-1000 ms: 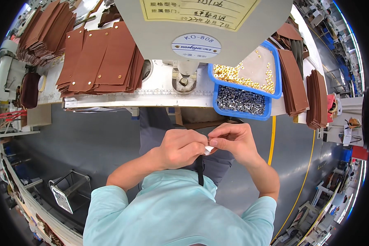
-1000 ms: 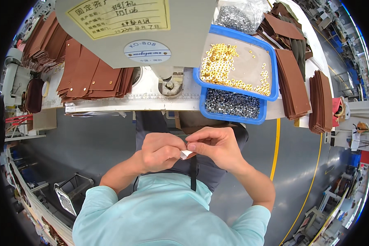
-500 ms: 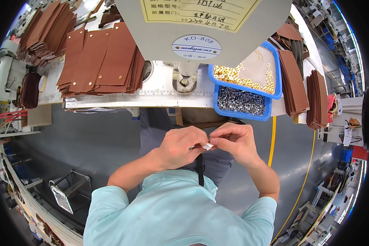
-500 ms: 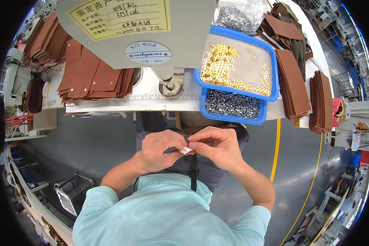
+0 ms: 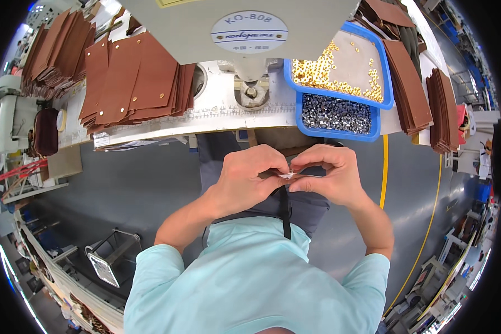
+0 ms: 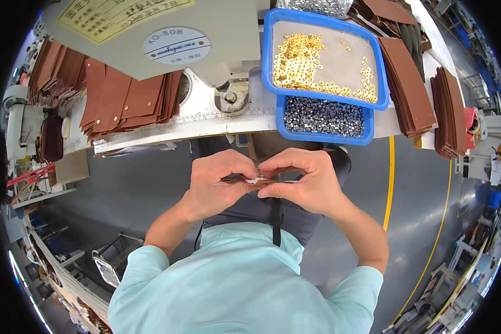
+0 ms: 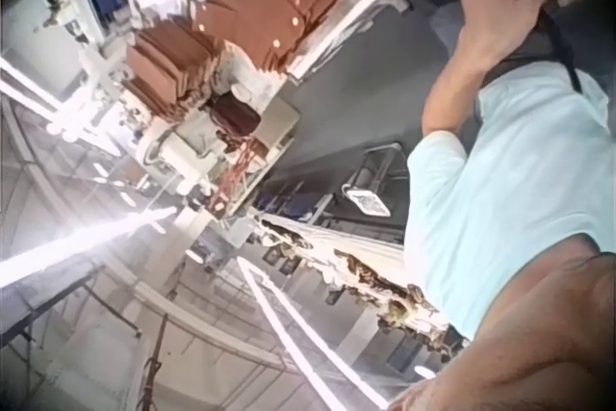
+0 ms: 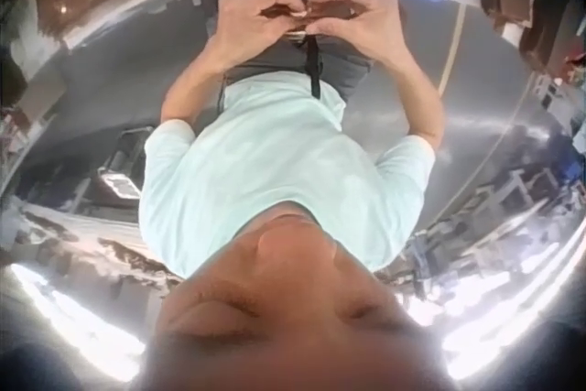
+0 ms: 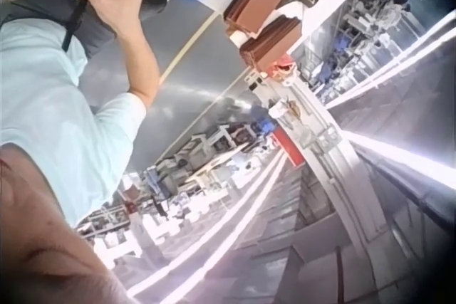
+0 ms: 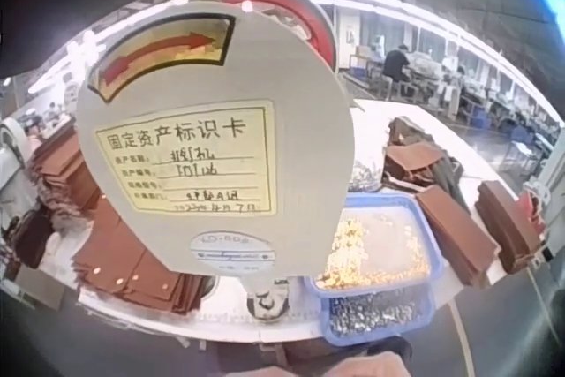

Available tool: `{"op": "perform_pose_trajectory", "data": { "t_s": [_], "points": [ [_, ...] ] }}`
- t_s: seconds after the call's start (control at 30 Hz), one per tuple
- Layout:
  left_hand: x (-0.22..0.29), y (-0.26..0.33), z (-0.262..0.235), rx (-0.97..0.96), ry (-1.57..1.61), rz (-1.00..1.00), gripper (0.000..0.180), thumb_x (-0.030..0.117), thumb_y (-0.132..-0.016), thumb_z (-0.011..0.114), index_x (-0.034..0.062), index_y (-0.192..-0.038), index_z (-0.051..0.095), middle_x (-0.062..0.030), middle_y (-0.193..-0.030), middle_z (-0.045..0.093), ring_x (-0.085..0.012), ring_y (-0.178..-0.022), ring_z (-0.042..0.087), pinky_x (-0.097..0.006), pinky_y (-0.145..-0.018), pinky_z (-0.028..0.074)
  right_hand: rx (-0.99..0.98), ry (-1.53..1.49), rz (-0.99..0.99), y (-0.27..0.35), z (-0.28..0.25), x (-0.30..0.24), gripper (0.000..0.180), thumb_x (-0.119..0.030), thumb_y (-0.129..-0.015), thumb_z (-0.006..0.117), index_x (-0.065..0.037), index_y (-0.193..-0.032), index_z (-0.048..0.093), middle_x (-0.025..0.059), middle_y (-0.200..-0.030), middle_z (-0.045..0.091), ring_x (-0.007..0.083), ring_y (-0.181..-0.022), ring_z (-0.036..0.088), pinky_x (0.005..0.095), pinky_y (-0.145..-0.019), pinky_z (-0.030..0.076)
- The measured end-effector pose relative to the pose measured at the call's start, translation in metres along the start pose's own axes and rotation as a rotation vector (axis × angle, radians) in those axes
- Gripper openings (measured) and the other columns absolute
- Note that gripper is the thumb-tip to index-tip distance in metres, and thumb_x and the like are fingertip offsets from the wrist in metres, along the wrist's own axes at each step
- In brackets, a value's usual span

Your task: Attaching metal rivets or studs to leather pieces using a specialized setting machine.

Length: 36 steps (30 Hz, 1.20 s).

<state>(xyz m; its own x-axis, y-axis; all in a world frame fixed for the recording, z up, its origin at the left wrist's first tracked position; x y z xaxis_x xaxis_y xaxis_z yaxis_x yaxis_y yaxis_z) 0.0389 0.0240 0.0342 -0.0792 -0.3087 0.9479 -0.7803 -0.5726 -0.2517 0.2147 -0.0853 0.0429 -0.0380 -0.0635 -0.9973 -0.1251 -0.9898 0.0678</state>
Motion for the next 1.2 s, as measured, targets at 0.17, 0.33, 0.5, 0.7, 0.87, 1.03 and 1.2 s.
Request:
{"op": "perform_pose_trajectory", "data": {
  "t_s": [0.17, 0.33, 0.5, 0.7, 0.87, 1.03, 1.2],
  "points": [
    [0.004, 0.005, 0.003, -0.092, -0.084, 0.019, 0.017, -0.003, -0.073, 0.081, 0.0047, -0.085, 0.072, -0.0067, -0.083, 0.071, -0.0212, -0.074, 0.071, -0.031, -0.063, 0.057, -0.067, -0.031, 0.082, 0.007, -0.001, 0.008, 0.037, -0.003, -0.073, 0.091, 0.001, -0.106, 0.076, 0.0109, -0.1, 0.075, 0.0188, -0.093, 0.074, 0.0317, -0.087, 0.06],
    [-0.002, 0.03, 0.009, -0.143, -0.154, -0.012, 0.014, 0.001, -0.073, 0.081, 0.0068, -0.083, 0.073, -0.0049, -0.085, 0.073, -0.0227, -0.077, 0.072, -0.033, -0.066, 0.058, -0.035, 0.171, -0.055, 0.03, 0.013, 0.023, 0.032, -0.008, -0.072, 0.092, -0.003, -0.1, 0.079, 0.0107, -0.097, 0.076, 0.0218, -0.089, 0.074, 0.0303, -0.08, 0.059],
    [-0.005, 0.053, 0.014, -0.202, -0.091, -0.18, 0.011, 0.002, -0.075, 0.081, 0.0048, -0.084, 0.074, -0.0046, -0.087, 0.074, -0.0215, -0.079, 0.073, -0.032, -0.067, 0.059, -0.016, 0.13, -0.098, 0.05, 0.024, 0.041, 0.03, -0.01, -0.073, 0.092, -0.003, -0.1, 0.079, 0.01, -0.098, 0.076, 0.0213, -0.087, 0.075, 0.0312, -0.076, 0.061],
    [-0.018, 0.072, 0.015, -0.269, -0.022, -0.276, 0.013, -0.001, -0.083, 0.078, 0.0028, -0.095, 0.075, -0.0086, -0.095, 0.076, -0.0202, -0.083, 0.075, -0.03, -0.072, 0.062, -0.016, 0.108, -0.07, 0.06, 0.032, 0.062, 0.026, -0.009, -0.074, 0.092, -0.002, -0.096, 0.078, 0.0116, -0.094, 0.078, 0.0211, -0.082, 0.076, 0.0304, -0.071, 0.062],
    [-0.015, 0.071, 0.015, -0.273, 0.006, -0.329, 0.012, -0.004, -0.085, 0.077, -0.0008, -0.097, 0.073, -0.0121, -0.099, 0.076, -0.0196, -0.087, 0.076, -0.03, -0.08, 0.064, 0.018, 0.239, -0.083, 0.061, 0.036, 0.059, 0.027, -0.01, -0.076, 0.09, -0.003, -0.099, 0.077, 0.0106, -0.095, 0.077, 0.0215, -0.081, 0.076, 0.0301, -0.069, 0.061],
    [-0.02, 0.073, 0.012, -0.228, 0.193, -0.504, 0.028, -0.001, -0.087, 0.076, -0.0025, -0.113, 0.069, -0.0117, -0.106, 0.074, -0.0191, -0.094, 0.075, -0.032, -0.088, 0.063, 0.087, 0.319, -0.217, 0.066, 0.045, 0.066, 0.029, -0.003, -0.079, 0.083, -0.002, -0.106, 0.071, 0.0101, -0.095, 0.075, 0.0244, -0.081, 0.075, 0.033, -0.071, 0.062],
    [-0.019, 0.069, 0.016, -0.357, 0.056, -0.46, 0.044, 0.017, -0.083, 0.084, -0.0006, -0.12, 0.067, -0.0127, -0.107, 0.074, -0.0243, -0.094, 0.074, -0.035, -0.088, 0.061, 0.148, 0.319, -0.307, 0.069, 0.052, 0.074, 0.027, -0.001, -0.078, 0.082, -0.001, -0.1, 0.068, 0.0103, -0.095, 0.074, 0.0255, -0.081, 0.074, 0.0337, -0.069, 0.061]
  ]
}}
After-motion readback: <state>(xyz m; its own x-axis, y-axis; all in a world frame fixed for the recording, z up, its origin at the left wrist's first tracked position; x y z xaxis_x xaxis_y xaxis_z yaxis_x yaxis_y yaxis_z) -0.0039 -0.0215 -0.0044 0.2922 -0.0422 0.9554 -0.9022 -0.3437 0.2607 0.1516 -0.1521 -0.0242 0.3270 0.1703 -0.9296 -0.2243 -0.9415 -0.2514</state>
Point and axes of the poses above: each hand's wrist, its own y-axis away from the middle knuckle, its own z-axis out of the palm, x = y × z, the point moved 2 cm from there along -y, towards the middle knuckle
